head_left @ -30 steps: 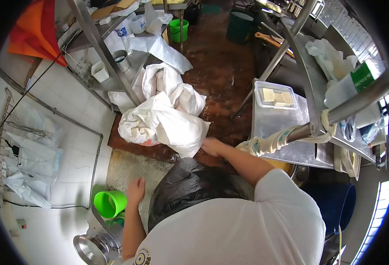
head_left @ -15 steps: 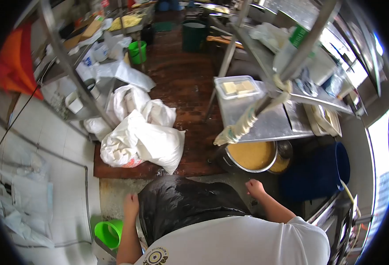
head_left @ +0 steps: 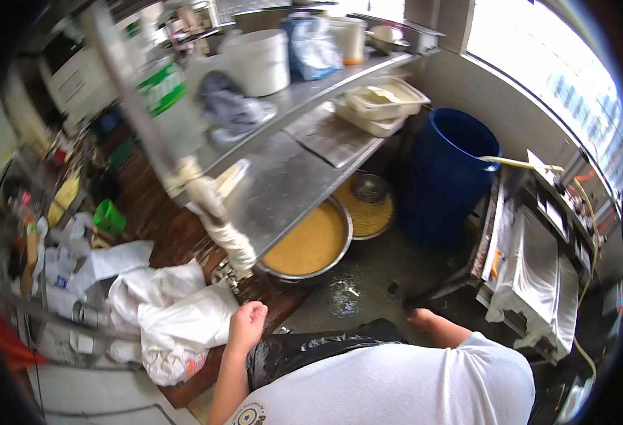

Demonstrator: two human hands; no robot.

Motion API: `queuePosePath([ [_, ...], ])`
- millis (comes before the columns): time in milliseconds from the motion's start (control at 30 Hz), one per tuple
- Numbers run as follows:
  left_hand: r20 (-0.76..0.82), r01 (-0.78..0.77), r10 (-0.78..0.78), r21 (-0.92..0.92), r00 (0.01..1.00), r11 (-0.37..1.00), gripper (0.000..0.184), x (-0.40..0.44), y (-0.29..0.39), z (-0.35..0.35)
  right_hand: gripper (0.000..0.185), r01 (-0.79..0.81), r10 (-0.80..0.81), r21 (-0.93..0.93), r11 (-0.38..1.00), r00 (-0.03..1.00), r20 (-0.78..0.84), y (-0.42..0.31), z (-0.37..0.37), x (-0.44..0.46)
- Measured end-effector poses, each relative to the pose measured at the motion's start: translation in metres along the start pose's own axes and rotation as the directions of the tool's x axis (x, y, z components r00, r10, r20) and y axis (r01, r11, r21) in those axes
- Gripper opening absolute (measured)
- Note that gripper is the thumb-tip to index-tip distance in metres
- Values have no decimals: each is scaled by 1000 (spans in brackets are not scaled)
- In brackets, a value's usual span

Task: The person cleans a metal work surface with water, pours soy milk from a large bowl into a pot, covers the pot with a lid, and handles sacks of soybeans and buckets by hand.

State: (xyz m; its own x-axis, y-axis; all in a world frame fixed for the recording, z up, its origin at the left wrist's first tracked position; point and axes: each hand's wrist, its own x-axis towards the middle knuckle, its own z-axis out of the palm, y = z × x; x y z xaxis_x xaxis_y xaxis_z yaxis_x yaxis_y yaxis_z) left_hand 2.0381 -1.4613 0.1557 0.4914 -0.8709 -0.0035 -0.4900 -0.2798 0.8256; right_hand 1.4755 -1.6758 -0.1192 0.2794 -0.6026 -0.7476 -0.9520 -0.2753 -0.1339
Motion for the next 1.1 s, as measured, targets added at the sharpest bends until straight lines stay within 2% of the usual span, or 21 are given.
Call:
queuePosePath([
  [33, 86, -6, 6, -4, 996, 1000, 31, 7, 17, 24, 55, -22, 39, -87, 996, 977, 210, 57, 27, 7],
  [133, 260, -82, 76, 13, 963, 997, 32, 29, 55, 86, 57, -313, 254, 168, 935, 920, 299, 134, 54, -70],
  [200, 346, -90, 77, 23, 935, 996, 32, 47, 79, 118, 54, -310, 143, 179, 934, 781, 607, 199, 82, -70],
  [233, 381, -75, 55, 39, 923, 996, 32, 56, 88, 132, 51, -429, 120, 277, 860, 698, 706, 233, 111, -56],
  [267, 410, -48, 14, 74, 912, 996, 31, 69, 80, 149, 51, -496, 203, 367, 787, 770, 605, 236, 104, -58],
  [300, 377, -89, 64, 49, 924, 995, 30, 77, 88, 163, 51, -522, 281, 472, 710, 825, 490, 236, 97, -60],
  [367, 391, -131, 99, 55, 915, 990, 29, 94, 107, 185, 51, -497, 332, 501, 708, 861, 386, 156, -8, -84],
  [400, 417, -115, 67, 92, 907, 989, 28, 101, 126, 191, 59, -369, 226, 563, 740, 924, 309, 168, 1, -39],
  [433, 427, -112, 67, 80, 902, 991, 28, 108, 130, 202, 60, -149, 202, 590, 793, 979, -24, 157, -7, -20],
  [467, 444, -172, 119, 81, 888, 982, 29, 118, 131, 213, 56, -92, 193, 539, 837, 972, -133, 136, -43, -12],
  [500, 458, -236, 176, 76, 871, 969, 30, 130, 132, 225, 49, -56, 187, 661, 749, 974, -130, 106, -92, -17],
  [533, 501, -165, 80, 127, 862, 978, 31, 141, 138, 233, 43, 24, 250, 763, 646, 937, -242, 82, -124, -14],
  [600, 549, -162, 59, 141, 833, 977, 32, 169, 140, 251, 36, 249, 244, 783, 570, 858, -451, 55, -163, 14],
  [633, 592, -154, 18, 181, 806, 971, 32, 183, 140, 258, 29, 278, 234, 832, 481, 873, -427, 32, -201, 2],
  [733, 618, -208, 33, 213, 785, 955, 35, 236, 131, 296, 30, 231, 196, 796, 559, 896, -399, 14, -263, 0],
  [800, 638, -252, 49, 232, 768, 939, 36, 279, 125, 316, 31, 227, 65, 562, 795, 890, -451, 31, -270, 21],
  [833, 667, -303, 57, 259, 743, 917, 37, 299, 124, 328, 35, 152, 82, 542, 826, 919, -384, 44, -272, 26],
  [900, 696, -343, 65, 268, 715, 900, 39, 330, 136, 345, 39, -31, 97, 289, 957, 971, -216, 81, -262, 34],
  [967, 727, -427, 145, 218, 671, 878, 38, 366, 154, 356, 44, -173, 163, 135, 976, 983, 79, 109, -264, 30],
  [1033, 754, -394, 112, 205, 647, 896, 39, 399, 165, 368, 43, -292, 296, 279, 915, 955, 30, 123, -269, 17],
  [1100, 756, -489, 170, 218, 632, 844, 38, 430, 163, 383, 36, -314, 455, 571, 759, 882, -120, 113, -287, 1],
])
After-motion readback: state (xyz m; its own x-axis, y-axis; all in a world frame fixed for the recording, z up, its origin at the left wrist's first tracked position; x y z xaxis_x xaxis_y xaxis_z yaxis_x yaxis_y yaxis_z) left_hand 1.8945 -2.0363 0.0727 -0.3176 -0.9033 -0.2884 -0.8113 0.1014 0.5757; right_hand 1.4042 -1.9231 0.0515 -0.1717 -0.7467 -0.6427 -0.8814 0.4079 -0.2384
